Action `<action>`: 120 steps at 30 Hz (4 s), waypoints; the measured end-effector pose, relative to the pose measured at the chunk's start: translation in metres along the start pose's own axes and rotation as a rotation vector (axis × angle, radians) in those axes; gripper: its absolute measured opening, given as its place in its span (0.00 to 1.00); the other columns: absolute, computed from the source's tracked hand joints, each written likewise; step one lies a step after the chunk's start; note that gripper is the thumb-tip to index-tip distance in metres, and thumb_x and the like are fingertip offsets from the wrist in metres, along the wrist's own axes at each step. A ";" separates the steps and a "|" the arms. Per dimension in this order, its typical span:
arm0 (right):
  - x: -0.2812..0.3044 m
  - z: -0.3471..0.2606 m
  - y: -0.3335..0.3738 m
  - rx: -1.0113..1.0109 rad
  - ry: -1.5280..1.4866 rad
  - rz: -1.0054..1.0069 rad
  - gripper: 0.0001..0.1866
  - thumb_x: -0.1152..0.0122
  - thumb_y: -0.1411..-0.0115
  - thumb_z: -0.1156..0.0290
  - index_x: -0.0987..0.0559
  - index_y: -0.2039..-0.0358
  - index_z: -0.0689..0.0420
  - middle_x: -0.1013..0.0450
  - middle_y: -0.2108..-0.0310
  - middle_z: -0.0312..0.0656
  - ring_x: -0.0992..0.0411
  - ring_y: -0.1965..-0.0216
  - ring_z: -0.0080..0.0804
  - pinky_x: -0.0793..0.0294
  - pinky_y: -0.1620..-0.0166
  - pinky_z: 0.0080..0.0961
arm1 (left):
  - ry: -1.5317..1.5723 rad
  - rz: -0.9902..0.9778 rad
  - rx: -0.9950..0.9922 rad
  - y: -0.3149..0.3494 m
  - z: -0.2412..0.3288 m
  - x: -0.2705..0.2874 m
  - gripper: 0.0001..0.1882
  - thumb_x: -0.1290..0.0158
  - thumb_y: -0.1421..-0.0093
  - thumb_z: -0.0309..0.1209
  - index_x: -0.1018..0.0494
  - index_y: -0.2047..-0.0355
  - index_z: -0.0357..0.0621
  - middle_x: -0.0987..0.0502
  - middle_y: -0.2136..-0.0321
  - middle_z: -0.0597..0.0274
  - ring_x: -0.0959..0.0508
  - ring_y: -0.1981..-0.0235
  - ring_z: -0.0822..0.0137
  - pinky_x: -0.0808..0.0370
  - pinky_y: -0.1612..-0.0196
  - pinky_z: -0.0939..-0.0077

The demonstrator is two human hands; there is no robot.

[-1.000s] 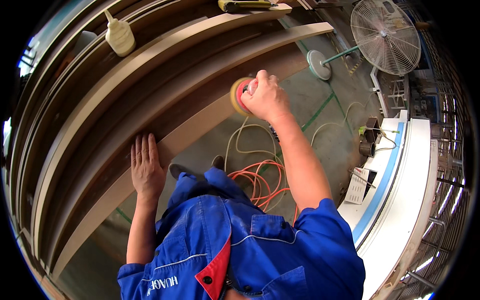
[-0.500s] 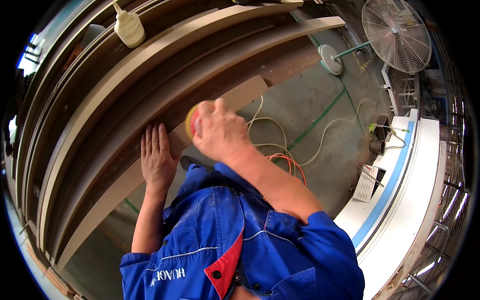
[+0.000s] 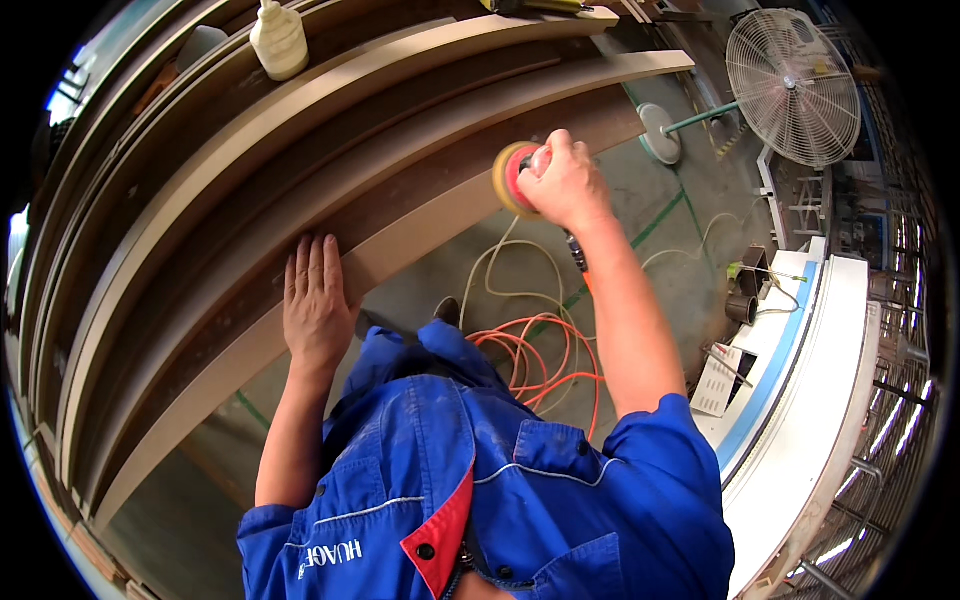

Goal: The person sands curved wooden planks using a handheld orbital sander. They then apply glue to the edges of the planks and use a pneumatic nail gun to fasten them together, forming a curved wooden structure. The person continues to sand the assembled sections to smooth the surface.

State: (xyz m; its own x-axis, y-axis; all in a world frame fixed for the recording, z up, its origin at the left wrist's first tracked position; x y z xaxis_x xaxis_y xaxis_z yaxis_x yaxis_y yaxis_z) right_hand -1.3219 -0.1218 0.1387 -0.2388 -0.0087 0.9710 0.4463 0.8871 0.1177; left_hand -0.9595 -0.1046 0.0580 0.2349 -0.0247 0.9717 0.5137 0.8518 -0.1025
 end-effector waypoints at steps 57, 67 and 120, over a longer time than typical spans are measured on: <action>0.004 0.170 0.038 -0.126 -0.319 0.437 0.27 0.28 0.45 0.58 0.26 0.50 0.58 0.24 0.54 0.54 0.24 0.53 0.56 0.23 0.48 0.49 | -0.077 -0.048 -0.088 -0.017 0.023 0.004 0.50 0.33 0.42 0.40 0.44 0.24 0.39 0.40 0.25 0.47 0.44 0.22 0.48 0.49 0.20 0.50; -0.106 0.282 0.148 -0.398 -0.362 -0.054 0.30 0.27 0.49 0.58 0.23 0.49 0.61 0.21 0.53 0.56 0.23 0.50 0.57 0.24 0.46 0.46 | -0.094 -0.028 -0.438 -0.109 0.183 -0.051 0.38 0.43 0.37 0.32 0.38 0.27 0.39 0.37 0.26 0.52 0.41 0.23 0.56 0.48 0.20 0.56; -0.016 -0.012 0.056 0.430 -0.247 0.344 0.20 0.38 0.38 0.64 0.29 0.49 0.58 0.28 0.58 0.55 0.24 0.57 0.55 0.18 0.57 0.48 | 0.007 0.034 -0.079 -0.034 0.008 0.026 0.35 0.28 0.49 0.46 0.22 0.46 0.35 0.22 0.60 0.55 0.24 0.54 0.52 0.25 0.50 0.58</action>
State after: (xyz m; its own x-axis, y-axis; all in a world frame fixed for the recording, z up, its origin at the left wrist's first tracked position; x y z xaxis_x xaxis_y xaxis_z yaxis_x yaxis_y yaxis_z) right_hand -1.2833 -0.0776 0.1320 -0.3591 0.3734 0.8554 0.1571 0.9276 -0.3389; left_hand -0.9775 -0.1306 0.0879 0.2593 -0.0005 0.9658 0.5687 0.8084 -0.1522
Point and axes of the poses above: each hand's wrist, its own y-axis away from the middle knuckle, its own x-axis out of the back of the hand, z = x × y, the point moved 3 cm from there along -y, towards the middle knuckle
